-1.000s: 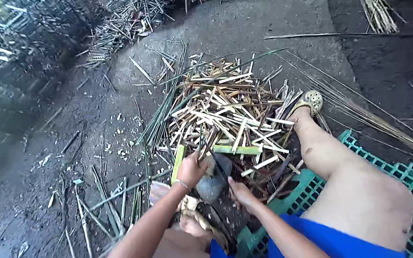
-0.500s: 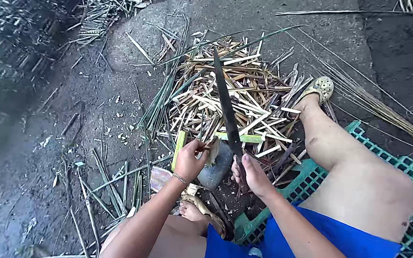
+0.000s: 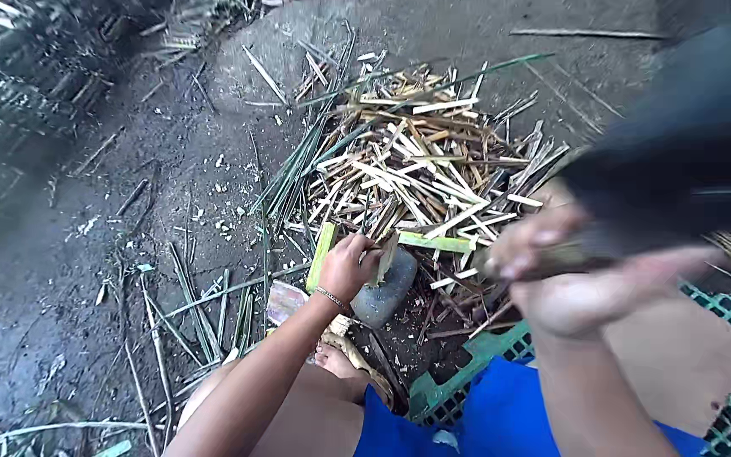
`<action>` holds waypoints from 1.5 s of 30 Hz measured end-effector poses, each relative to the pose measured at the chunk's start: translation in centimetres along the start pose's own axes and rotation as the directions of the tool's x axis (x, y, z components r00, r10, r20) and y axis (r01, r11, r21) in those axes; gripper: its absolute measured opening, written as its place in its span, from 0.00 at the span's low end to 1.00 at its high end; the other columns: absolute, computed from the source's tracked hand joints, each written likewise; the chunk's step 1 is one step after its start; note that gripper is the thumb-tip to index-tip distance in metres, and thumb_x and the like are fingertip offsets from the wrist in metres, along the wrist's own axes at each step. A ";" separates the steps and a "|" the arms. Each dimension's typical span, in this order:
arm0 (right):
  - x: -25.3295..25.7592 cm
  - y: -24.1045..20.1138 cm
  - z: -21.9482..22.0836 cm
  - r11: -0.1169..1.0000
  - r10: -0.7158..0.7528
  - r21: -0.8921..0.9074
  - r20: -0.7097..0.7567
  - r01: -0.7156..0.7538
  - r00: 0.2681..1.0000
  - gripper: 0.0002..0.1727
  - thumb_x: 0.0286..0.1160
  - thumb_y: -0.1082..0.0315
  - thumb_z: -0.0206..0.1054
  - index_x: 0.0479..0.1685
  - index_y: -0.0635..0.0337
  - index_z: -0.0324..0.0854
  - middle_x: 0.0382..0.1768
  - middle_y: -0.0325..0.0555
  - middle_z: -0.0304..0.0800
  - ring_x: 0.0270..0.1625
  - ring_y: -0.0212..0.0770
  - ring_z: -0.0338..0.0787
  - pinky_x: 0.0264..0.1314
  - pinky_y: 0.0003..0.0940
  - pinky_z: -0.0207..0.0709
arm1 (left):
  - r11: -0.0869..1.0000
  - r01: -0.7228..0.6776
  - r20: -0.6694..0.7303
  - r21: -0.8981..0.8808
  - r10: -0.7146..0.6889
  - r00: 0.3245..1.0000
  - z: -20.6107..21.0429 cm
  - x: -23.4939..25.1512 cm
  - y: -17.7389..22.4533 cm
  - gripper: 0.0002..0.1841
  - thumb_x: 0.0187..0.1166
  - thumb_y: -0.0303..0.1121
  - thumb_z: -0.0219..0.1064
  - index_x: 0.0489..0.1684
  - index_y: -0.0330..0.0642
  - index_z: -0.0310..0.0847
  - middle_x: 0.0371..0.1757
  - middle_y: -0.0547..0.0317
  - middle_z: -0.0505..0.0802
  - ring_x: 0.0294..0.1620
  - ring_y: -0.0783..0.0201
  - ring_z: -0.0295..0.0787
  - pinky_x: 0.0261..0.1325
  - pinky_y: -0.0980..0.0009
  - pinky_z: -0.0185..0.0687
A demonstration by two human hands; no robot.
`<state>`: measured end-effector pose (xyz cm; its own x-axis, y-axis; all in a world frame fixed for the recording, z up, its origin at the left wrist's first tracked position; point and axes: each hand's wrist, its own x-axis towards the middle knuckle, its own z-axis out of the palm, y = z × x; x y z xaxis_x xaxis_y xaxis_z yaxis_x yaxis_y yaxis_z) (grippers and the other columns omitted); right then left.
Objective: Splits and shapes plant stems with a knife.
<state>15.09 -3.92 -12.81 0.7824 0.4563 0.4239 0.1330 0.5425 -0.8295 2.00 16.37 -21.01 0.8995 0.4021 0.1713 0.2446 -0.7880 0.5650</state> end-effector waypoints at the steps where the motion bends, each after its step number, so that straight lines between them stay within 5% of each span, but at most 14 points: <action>1: 0.9 -0.4 0.2 0.992 -0.108 0.058 -0.023 0.109 0.994 0.36 0.65 0.17 0.50 0.32 0.38 0.82 0.17 0.25 0.79 0.17 0.27 0.79 0.20 0.27 0.79 | 1.000 -0.022 -0.016 0.007 0.022 1.000 0.0 -0.1 -0.3 0.09 0.77 0.31 0.73 0.43 0.31 0.88 0.41 0.43 0.93 0.39 0.48 0.93 0.46 0.48 0.89; 4: -5.5 5.5 -0.9 0.924 0.295 -0.249 -0.012 -0.288 0.956 0.36 0.81 0.25 0.42 0.29 0.45 0.78 0.16 0.24 0.78 0.16 0.23 0.78 0.21 0.22 0.76 | 0.999 -0.045 -0.037 0.021 0.046 0.998 0.0 -0.5 -0.9 0.09 0.77 0.31 0.74 0.43 0.31 0.88 0.41 0.44 0.93 0.41 0.48 0.94 0.47 0.47 0.89; 7: -13.6 12.8 -3.2 0.179 0.941 -0.621 -0.119 -0.763 0.317 0.43 0.92 0.36 0.35 0.50 0.72 0.82 0.28 0.54 0.80 0.26 0.49 0.80 0.36 0.52 0.78 | 0.994 0.089 0.044 0.056 -0.091 0.995 -1.3 -0.7 -1.0 0.11 0.80 0.33 0.71 0.48 0.32 0.88 0.49 0.43 0.94 0.49 0.47 0.94 0.57 0.45 0.88; 9: -15.3 14.9 -3.0 0.045 0.961 -0.558 -0.201 -0.829 0.188 0.39 0.93 0.38 0.36 0.46 0.67 0.80 0.22 0.46 0.75 0.20 0.43 0.76 0.28 0.43 0.77 | 0.981 0.175 0.108 0.085 -0.184 0.977 -2.7 0.8 -1.3 0.13 0.80 0.34 0.70 0.54 0.33 0.88 0.54 0.43 0.94 0.55 0.46 0.93 0.62 0.44 0.85; 16: -14.4 12.6 -2.1 0.168 0.941 -0.617 -0.133 -0.769 0.312 0.33 0.94 0.43 0.42 0.46 0.63 0.83 0.21 0.42 0.72 0.21 0.40 0.74 0.30 0.41 0.73 | 0.916 0.399 0.090 0.049 -0.402 0.911 -0.6 2.4 -0.2 0.24 0.73 0.47 0.78 0.45 0.31 0.81 0.46 0.39 0.88 0.47 0.44 0.89 0.54 0.44 0.84; 21: -14.8 12.6 -3.2 0.151 0.932 -0.550 -0.198 -0.821 0.304 0.32 0.94 0.43 0.42 0.42 0.63 0.81 0.19 0.40 0.68 0.18 0.38 0.70 0.25 0.38 0.71 | 0.876 0.482 0.145 0.005 -0.478 0.866 -1.3 3.4 0.7 0.24 0.72 0.33 0.75 0.64 0.35 0.75 0.49 0.38 0.91 0.47 0.42 0.91 0.52 0.40 0.84; 25: -14.7 11.7 -4.2 0.223 0.903 -0.427 -0.247 -0.876 0.350 0.32 0.96 0.45 0.40 0.33 0.61 0.76 0.13 0.38 0.65 0.12 0.36 0.68 0.18 0.34 0.70 | 0.902 0.421 0.173 -0.100 -0.401 0.900 -1.6 2.5 0.9 0.17 0.72 0.29 0.76 0.57 0.35 0.82 0.54 0.44 0.92 0.47 0.52 0.94 0.56 0.51 0.89; 29: -10.6 8.0 -2.1 0.586 0.745 -0.346 -0.125 -0.733 0.655 0.31 0.94 0.46 0.34 0.34 0.57 0.73 0.12 0.28 0.66 0.11 0.27 0.67 0.15 0.25 0.70 | 0.866 0.425 0.125 -0.263 -0.406 0.905 -1.2 1.1 0.6 0.15 0.70 0.25 0.79 0.52 0.32 0.85 0.52 0.46 0.94 0.48 0.56 0.95 0.59 0.57 0.90; 32: -5.8 4.0 0.4 0.922 0.379 -0.098 0.040 -0.374 0.925 0.36 0.76 0.21 0.42 0.32 0.42 0.75 0.16 0.19 0.73 0.15 0.19 0.72 0.18 0.19 0.72 | 0.850 0.412 0.098 -0.327 -0.403 0.910 -1.3 0.1 0.6 0.15 0.67 0.23 0.80 0.50 0.31 0.86 0.48 0.47 0.94 0.45 0.59 0.95 0.57 0.61 0.90; 35: -2.0 1.5 2.7 0.994 0.066 0.077 0.112 -0.075 0.992 0.35 0.62 0.14 0.49 0.29 0.33 0.82 0.17 0.20 0.78 0.18 0.21 0.78 0.22 0.21 0.77 | 0.859 0.368 0.061 -0.355 -0.371 0.927 -1.0 -0.7 0.3 0.14 0.66 0.21 0.80 0.48 0.30 0.86 0.47 0.47 0.94 0.43 0.60 0.95 0.55 0.62 0.91; 38: -6.2 6.3 1.5 0.866 0.453 -0.301 0.135 -0.400 0.881 0.37 0.78 0.22 0.41 0.31 0.46 0.74 0.15 0.23 0.71 0.16 0.21 0.72 0.19 0.22 0.72 | 0.872 0.333 0.029 -0.360 -0.346 0.938 -0.8 -1.2 -0.2 0.14 0.66 0.21 0.81 0.47 0.30 0.86 0.45 0.48 0.95 0.42 0.61 0.95 0.54 0.62 0.92; 40: -9.5 10.4 -0.3 0.430 0.843 -0.629 0.025 -0.647 0.537 0.41 0.91 0.35 0.35 0.38 0.64 0.79 0.20 0.43 0.72 0.20 0.40 0.74 0.28 0.43 0.73 | 0.873 0.343 0.037 -0.348 -0.353 0.935 -0.6 -1.8 -0.7 0.14 0.68 0.23 0.80 0.50 0.31 0.86 0.46 0.47 0.95 0.43 0.59 0.95 0.55 0.59 0.91; 42: -9.6 12.7 -0.6 0.238 0.910 -0.691 -0.087 -0.683 0.405 0.40 0.93 0.39 0.35 0.40 0.66 0.81 0.21 0.46 0.73 0.22 0.43 0.75 0.30 0.46 0.75 | 0.882 0.346 0.063 -0.321 -0.345 0.936 -1.0 -0.8 -0.9 0.15 0.69 0.24 0.78 0.52 0.30 0.86 0.47 0.46 0.94 0.45 0.58 0.94 0.58 0.58 0.89; 45: -9.7 11.7 -0.6 0.187 0.931 -0.652 -0.121 -0.735 0.344 0.38 0.93 0.39 0.36 0.40 0.64 0.79 0.19 0.43 0.71 0.18 0.41 0.72 0.25 0.42 0.73 | 0.892 0.371 0.096 -0.258 -0.358 0.929 -0.7 -0.6 -0.2 0.15 0.72 0.25 0.76 0.54 0.30 0.84 0.51 0.43 0.93 0.50 0.53 0.94 0.60 0.53 0.88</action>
<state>9.46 -2.45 -26.82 0.4662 0.5770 -0.6706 -0.1531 -0.6940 -0.7035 1.19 16.63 -20.66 0.7825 0.6108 -0.1205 0.4580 -0.4336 0.7761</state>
